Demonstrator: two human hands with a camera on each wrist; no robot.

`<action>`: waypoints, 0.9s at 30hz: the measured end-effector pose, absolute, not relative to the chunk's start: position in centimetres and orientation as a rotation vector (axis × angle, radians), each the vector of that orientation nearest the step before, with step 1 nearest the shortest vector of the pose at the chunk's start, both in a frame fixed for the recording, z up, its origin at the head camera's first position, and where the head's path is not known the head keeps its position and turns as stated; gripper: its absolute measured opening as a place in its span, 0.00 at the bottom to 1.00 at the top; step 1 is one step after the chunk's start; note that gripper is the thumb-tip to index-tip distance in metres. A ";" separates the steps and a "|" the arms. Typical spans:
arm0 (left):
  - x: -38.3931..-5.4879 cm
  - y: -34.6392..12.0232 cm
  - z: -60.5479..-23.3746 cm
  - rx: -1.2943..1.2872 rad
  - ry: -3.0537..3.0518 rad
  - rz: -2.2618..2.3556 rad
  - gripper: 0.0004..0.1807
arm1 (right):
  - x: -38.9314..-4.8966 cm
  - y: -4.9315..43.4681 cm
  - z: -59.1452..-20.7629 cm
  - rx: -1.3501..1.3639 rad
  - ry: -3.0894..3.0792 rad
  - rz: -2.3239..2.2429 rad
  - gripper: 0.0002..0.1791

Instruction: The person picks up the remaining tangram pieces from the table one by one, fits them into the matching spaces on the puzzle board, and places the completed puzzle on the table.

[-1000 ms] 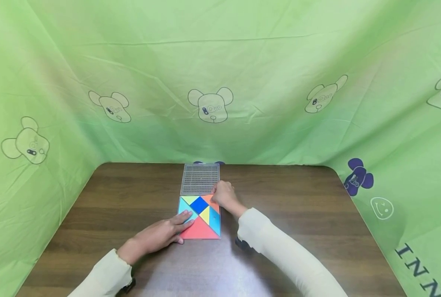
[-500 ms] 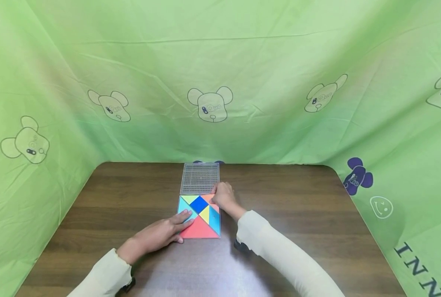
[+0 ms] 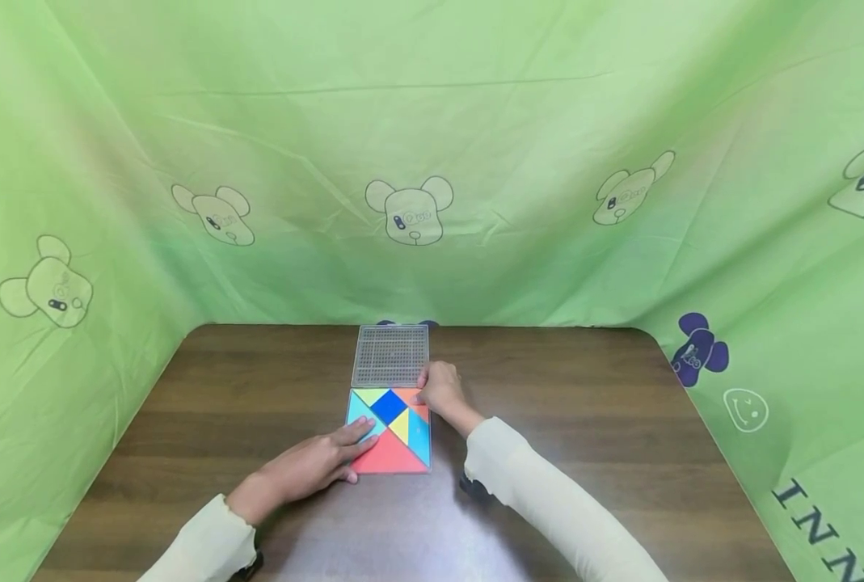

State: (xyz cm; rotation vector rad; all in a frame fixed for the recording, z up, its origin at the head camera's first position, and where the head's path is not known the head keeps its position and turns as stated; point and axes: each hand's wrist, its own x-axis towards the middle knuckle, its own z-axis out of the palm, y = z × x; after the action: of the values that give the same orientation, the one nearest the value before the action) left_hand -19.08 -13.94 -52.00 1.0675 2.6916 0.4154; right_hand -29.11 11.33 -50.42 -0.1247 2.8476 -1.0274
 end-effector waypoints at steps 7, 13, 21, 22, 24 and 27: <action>-19.3 -14.1 -52.3 1.123 2.713 0.417 0.37 | -29.3 11.4 -50.8 -0.156 2.846 -1.081 0.11; -19.5 -14.1 -52.3 1.105 2.706 0.354 0.38 | -29.1 11.4 -51.2 -0.220 2.866 -1.100 0.10; -19.3 -14.2 -52.5 1.160 2.766 0.247 0.36 | -28.7 11.3 -51.8 -0.368 2.980 -0.899 0.10; -19.3 -14.2 -52.4 1.164 2.775 0.259 0.36 | -28.7 11.3 -51.8 -0.379 2.990 -0.878 0.10; -19.3 -14.5 -52.3 1.170 2.808 0.304 0.36 | -28.7 11.2 -51.6 -0.394 2.998 -0.858 0.10; -20.0 -14.9 -51.8 1.161 2.937 0.378 0.37 | -28.8 11.5 -50.8 -0.429 3.022 -0.833 0.09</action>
State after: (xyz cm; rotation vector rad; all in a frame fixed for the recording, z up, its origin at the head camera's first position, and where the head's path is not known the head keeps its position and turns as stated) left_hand -19.99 -14.88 -51.80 1.1612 2.9370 0.3779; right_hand -28.78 11.51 -50.75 -0.4293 3.0217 -0.8330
